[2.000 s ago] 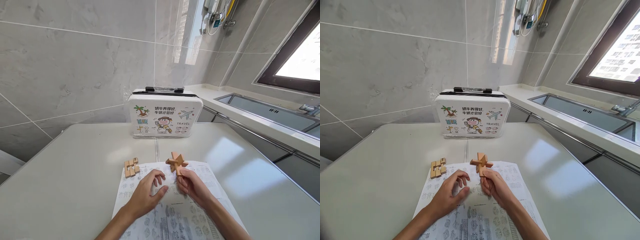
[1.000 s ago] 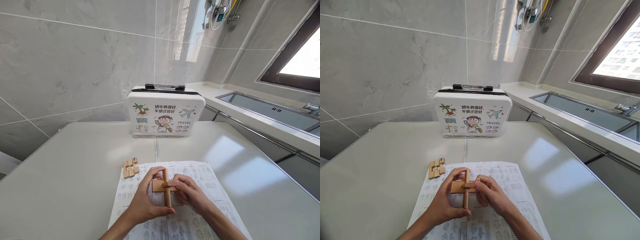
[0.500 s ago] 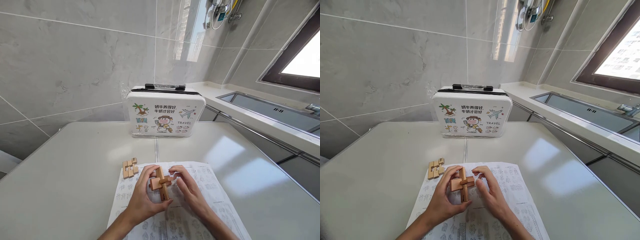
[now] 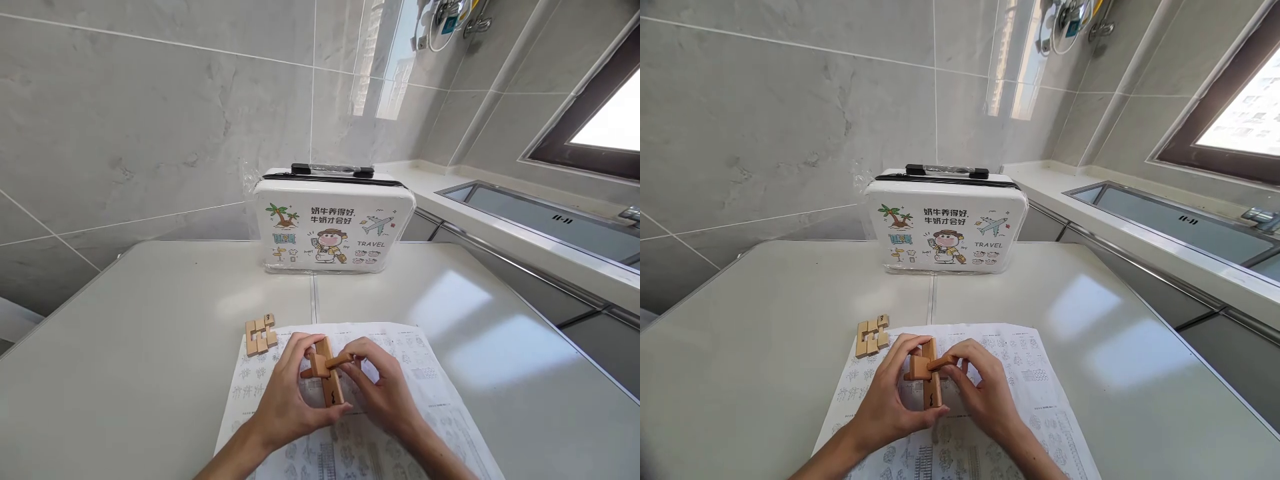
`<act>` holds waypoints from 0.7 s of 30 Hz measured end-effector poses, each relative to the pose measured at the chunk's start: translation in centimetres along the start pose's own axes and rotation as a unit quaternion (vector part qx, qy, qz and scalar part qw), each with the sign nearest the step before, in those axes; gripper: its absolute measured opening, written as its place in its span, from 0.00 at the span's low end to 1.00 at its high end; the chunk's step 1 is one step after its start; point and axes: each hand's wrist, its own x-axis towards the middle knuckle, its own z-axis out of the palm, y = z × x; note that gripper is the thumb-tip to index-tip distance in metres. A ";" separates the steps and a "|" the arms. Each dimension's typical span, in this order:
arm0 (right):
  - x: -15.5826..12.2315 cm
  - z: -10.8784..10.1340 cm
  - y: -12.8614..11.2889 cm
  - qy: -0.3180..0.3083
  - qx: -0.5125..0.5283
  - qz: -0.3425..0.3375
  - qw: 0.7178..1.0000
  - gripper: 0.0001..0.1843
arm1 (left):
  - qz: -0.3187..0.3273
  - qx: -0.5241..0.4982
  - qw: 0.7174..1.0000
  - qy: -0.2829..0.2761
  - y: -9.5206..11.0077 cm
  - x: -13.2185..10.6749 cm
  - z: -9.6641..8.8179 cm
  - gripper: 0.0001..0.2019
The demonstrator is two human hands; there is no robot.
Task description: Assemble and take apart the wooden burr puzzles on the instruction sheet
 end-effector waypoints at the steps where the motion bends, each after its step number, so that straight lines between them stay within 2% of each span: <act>1: 0.0 0.0 -0.1 0.005 -0.005 -0.004 1.000 0.07 | 0.003 -0.002 1.000 -0.005 0.0 0.0 0.0 0.43; 7: -0.2 0.2 -0.3 0.026 -0.015 -0.002 1.000 0.07 | 0.020 -0.018 1.000 -0.011 0.4 0.0 0.0 0.44; 14: -0.2 0.1 0.6 0.008 0.016 0.086 0.996 0.13 | -0.031 -0.059 0.998 0.019 0.3 0.2 0.1 0.38; 16: -0.2 0.2 0.5 -0.012 0.024 0.088 0.996 0.14 | -0.034 -0.059 0.997 0.024 0.0 0.2 0.1 0.37; 21: 0.0 0.4 0.1 -0.090 0.001 0.031 0.995 0.13 | -0.029 -0.064 0.997 0.024 -0.3 0.2 0.1 0.37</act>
